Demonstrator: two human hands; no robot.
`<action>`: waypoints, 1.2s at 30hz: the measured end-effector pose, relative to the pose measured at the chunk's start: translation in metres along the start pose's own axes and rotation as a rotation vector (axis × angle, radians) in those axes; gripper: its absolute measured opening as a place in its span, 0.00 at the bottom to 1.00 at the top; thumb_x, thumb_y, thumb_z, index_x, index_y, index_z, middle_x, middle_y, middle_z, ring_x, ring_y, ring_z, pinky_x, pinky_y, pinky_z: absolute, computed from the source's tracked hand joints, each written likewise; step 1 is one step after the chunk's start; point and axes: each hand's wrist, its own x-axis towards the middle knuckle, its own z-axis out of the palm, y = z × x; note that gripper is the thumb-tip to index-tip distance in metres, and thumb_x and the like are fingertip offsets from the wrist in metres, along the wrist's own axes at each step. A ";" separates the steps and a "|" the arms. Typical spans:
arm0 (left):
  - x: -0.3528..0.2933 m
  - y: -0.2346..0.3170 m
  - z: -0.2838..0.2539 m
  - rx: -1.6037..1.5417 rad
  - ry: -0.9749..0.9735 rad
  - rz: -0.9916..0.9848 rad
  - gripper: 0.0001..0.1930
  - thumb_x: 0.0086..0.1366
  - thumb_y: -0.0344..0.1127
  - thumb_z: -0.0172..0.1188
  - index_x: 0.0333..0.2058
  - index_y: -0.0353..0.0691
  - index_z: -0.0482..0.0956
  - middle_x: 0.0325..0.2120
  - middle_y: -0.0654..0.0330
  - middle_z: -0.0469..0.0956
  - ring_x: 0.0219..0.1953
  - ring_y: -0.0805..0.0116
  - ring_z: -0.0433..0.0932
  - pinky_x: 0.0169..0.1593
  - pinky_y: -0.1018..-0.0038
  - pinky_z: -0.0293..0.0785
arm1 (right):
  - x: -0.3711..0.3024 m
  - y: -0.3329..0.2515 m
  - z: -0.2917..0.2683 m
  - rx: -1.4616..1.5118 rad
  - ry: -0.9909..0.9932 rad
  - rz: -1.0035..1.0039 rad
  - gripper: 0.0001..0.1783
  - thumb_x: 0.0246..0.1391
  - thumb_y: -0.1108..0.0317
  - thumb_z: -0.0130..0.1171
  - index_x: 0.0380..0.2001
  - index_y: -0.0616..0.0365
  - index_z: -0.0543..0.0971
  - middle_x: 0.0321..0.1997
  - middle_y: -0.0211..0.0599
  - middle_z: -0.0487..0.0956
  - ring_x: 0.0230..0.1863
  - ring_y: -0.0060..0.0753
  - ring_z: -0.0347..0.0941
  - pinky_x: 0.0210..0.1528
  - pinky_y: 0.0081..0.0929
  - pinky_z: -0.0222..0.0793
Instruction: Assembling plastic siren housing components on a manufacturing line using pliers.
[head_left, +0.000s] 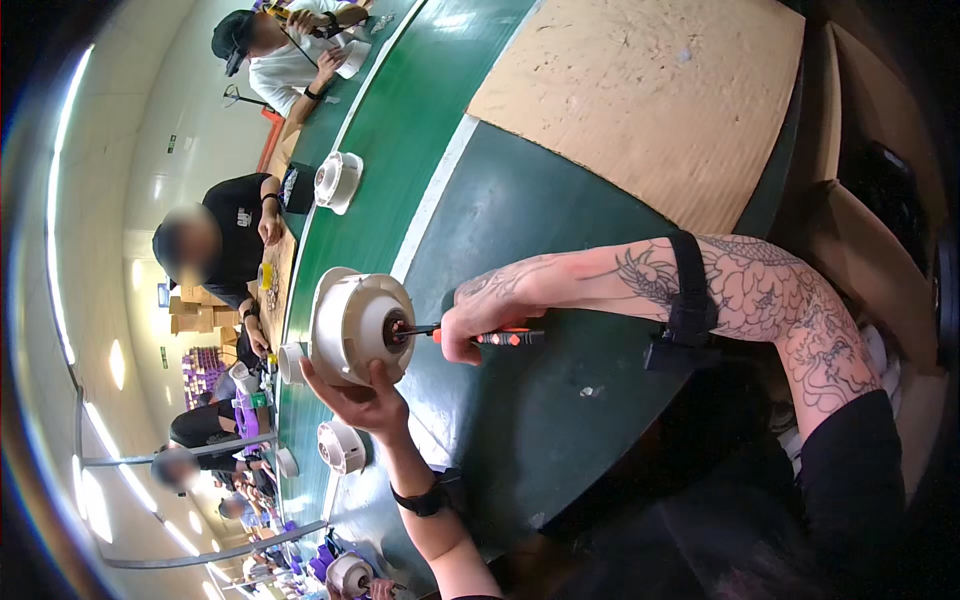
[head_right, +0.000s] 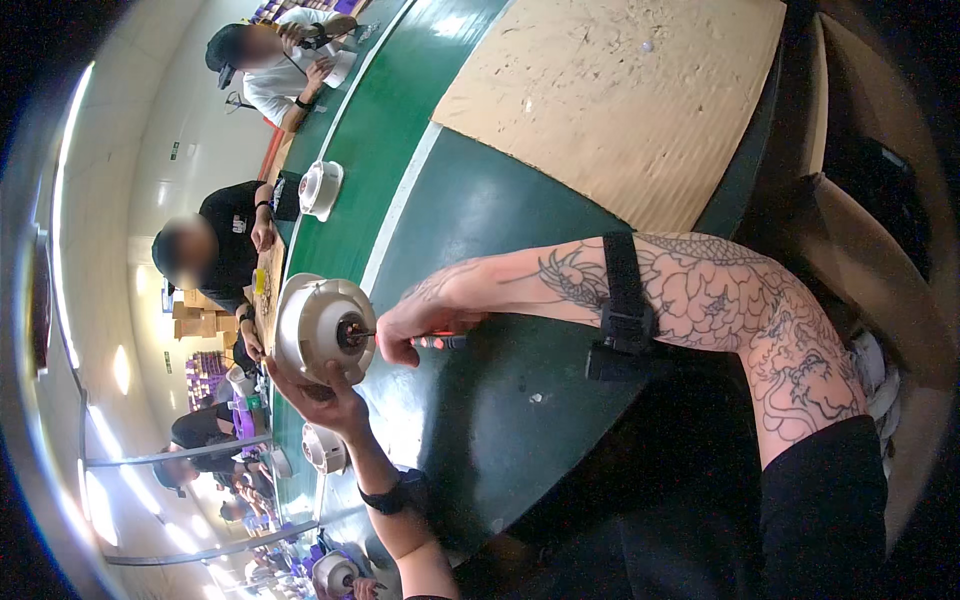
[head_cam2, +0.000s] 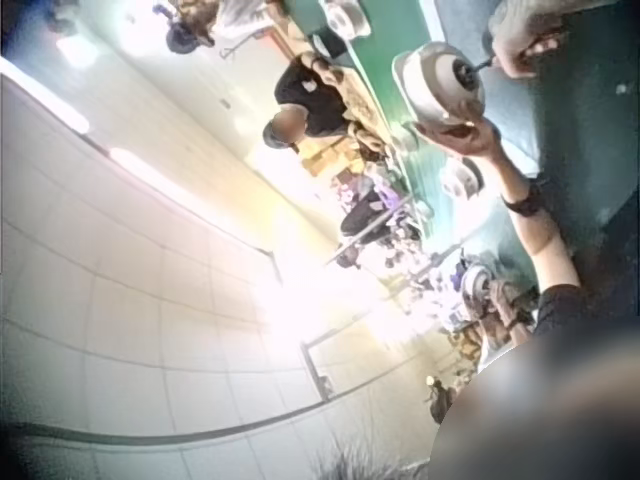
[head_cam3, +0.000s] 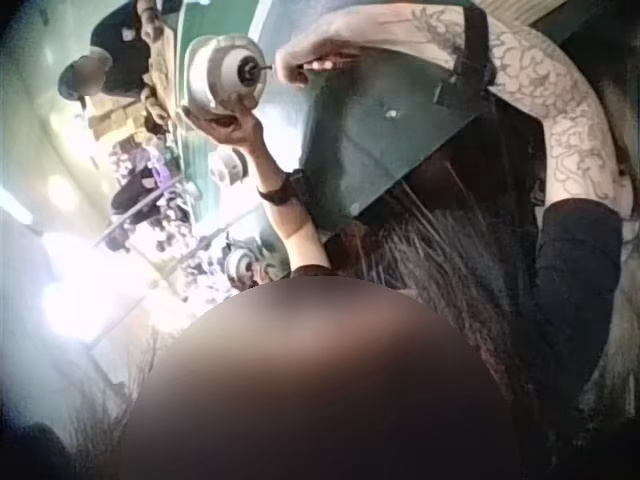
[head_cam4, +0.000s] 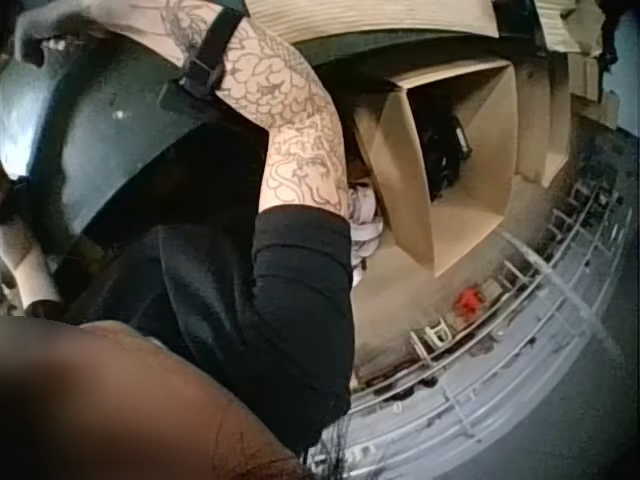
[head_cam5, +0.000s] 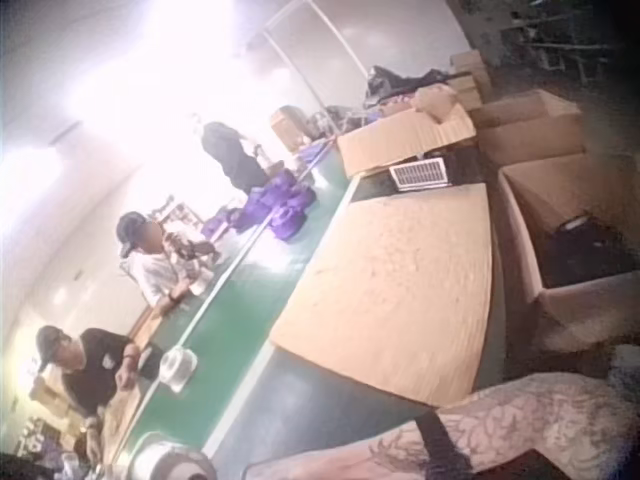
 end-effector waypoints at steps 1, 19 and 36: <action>-0.003 -0.006 -0.001 -0.002 0.000 0.001 0.48 0.62 0.32 0.69 0.72 0.29 0.46 0.65 0.42 0.63 0.65 0.49 0.67 0.68 0.58 0.63 | 0.000 0.001 0.006 -0.264 0.221 -0.069 0.18 0.37 0.55 0.64 0.25 0.61 0.84 0.27 0.49 0.84 0.36 0.45 0.84 0.42 0.32 0.78; -0.006 -0.161 -0.112 -0.623 0.338 -1.032 0.25 0.77 0.45 0.47 0.63 0.33 0.67 0.59 0.48 0.74 0.58 0.50 0.77 0.59 0.54 0.77 | 0.006 0.006 0.003 -0.123 -0.032 -0.067 0.21 0.29 0.59 0.68 0.29 0.60 0.78 0.24 0.34 0.73 0.27 0.32 0.71 0.28 0.36 0.61; 0.016 -0.143 -0.036 0.424 0.079 -0.668 0.24 0.65 0.41 0.64 0.53 0.35 0.69 0.37 0.44 0.86 0.41 0.49 0.85 0.50 0.60 0.78 | 0.011 0.004 0.014 -0.187 0.009 -0.109 0.18 0.32 0.62 0.67 0.24 0.56 0.70 0.22 0.27 0.67 0.26 0.25 0.63 0.30 0.27 0.57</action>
